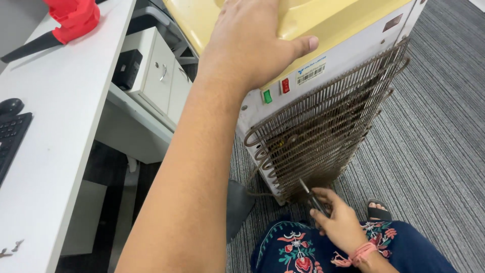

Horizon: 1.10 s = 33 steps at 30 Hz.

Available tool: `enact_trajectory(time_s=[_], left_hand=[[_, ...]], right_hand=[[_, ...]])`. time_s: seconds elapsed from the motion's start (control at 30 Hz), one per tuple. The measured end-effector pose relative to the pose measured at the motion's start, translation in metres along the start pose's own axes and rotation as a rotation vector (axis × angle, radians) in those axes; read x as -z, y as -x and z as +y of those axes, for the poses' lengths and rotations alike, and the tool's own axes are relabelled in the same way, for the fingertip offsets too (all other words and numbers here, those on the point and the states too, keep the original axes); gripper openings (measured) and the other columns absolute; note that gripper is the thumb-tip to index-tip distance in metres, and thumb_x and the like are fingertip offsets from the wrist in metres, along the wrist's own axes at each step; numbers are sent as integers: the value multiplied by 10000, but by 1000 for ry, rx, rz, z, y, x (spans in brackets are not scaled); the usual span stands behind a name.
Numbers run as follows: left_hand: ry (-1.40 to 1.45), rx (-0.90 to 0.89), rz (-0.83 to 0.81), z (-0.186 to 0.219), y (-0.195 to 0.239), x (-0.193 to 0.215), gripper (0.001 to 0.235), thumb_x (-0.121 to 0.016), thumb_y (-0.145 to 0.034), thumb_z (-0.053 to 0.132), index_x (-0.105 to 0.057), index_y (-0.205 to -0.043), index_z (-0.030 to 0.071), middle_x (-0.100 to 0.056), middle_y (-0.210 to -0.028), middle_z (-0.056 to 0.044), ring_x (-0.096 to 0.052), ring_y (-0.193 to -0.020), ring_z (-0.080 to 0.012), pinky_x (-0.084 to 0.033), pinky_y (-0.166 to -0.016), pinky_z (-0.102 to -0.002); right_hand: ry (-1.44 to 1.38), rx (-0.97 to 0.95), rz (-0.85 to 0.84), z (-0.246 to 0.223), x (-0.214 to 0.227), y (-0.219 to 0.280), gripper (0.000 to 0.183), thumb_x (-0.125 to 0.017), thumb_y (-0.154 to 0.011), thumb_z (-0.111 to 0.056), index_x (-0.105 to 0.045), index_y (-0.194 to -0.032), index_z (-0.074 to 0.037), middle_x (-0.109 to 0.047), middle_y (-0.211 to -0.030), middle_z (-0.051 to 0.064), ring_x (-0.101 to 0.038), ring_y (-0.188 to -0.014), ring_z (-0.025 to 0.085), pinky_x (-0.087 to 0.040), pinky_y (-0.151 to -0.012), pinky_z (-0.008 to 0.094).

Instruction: Repairing a water dispenser by using a screwdriver on the rear cooling coils.

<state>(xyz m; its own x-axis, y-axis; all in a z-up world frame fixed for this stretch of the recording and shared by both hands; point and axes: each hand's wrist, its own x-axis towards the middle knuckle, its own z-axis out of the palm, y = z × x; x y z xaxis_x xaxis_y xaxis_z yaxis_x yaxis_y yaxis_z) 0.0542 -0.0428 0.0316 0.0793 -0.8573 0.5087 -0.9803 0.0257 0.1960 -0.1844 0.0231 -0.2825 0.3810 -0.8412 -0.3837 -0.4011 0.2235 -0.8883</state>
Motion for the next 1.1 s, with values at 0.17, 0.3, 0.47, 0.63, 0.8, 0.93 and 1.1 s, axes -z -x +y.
enact_trajectory(time_s=[0.17, 0.3, 0.47, 0.63, 0.8, 0.93, 1.1], left_hand=[[-34, -106, 80, 4, 1, -2, 685, -823, -822, 504, -587, -1325, 103, -598, -1355, -179, -492, -1317, -404, -381, -1111, -497], [-69, -45, 15, 8, 2, 0, 690, -780, -848, 525, -551, -1366, 130, -582, -1390, -141, -469, -1365, -372, -361, -1157, -486], [-121, -119, 65, 3, 5, -6, 714, -762, -881, 521, -526, -1406, 100, -551, -1412, -157, -460, -1339, -406, -359, -1131, -509], [-96, -123, 20, 6, 10, 2, 714, -743, -902, 510, -515, -1427, 84, -568, -1382, -152, -477, -1341, -387, -390, -1126, -486], [-42, -129, -30, 9, 10, 11, 678, -736, -925, 451, -522, -1431, 52, -586, -1336, -180, -517, -1298, -386, -422, -1099, -484], [-22, -146, -70, 11, 12, 17, 642, -728, -948, 434, -538, -1427, 50, -601, -1313, -177, -528, -1292, -386, -431, -1106, -479], [-28, -115, -114, 22, 13, 26, 620, -710, -956, 386, -542, -1440, 37, -608, -1308, -181, -532, -1289, -387, -430, -1099, -477]], right_hand=[[129, -119, -199, 68, -5, -28, 555, -777, -868, -112, -585, -1389, -121, -754, -1198, 96, -706, -641, 166, -595, -533, 320], [-92, -157, -309, 110, -18, -58, 691, -705, -799, 32, -476, -1452, 26, -764, -1189, 208, -709, -673, 248, -612, -595, 356], [-428, -102, -358, 94, -30, -59, 654, -676, -832, 20, -458, -1447, 62, -708, -1227, 163, -780, -915, 205, -627, -790, 297], [-463, 69, -179, 26, -27, -22, 547, -632, -922, -110, -516, -1451, -36, -732, -1142, 139, -751, -853, 188, -631, -718, 304], [-226, 201, -113, 21, -29, -18, 529, -729, -940, -141, -642, -1456, -67, -755, -1124, 116, -659, -640, 241, -576, -589, 341], [-160, 572, 60, -7, -12, -11, 466, -704, -891, -136, -632, -1340, -35, -754, -1113, 110, -740, -855, 165, -577, -764, 294], [-214, 890, 65, -22, -10, -17, 482, -659, -902, -47, -578, -1372, 20, -705, -1176, 178, -724, -1019, 262, -545, -907, 331]])
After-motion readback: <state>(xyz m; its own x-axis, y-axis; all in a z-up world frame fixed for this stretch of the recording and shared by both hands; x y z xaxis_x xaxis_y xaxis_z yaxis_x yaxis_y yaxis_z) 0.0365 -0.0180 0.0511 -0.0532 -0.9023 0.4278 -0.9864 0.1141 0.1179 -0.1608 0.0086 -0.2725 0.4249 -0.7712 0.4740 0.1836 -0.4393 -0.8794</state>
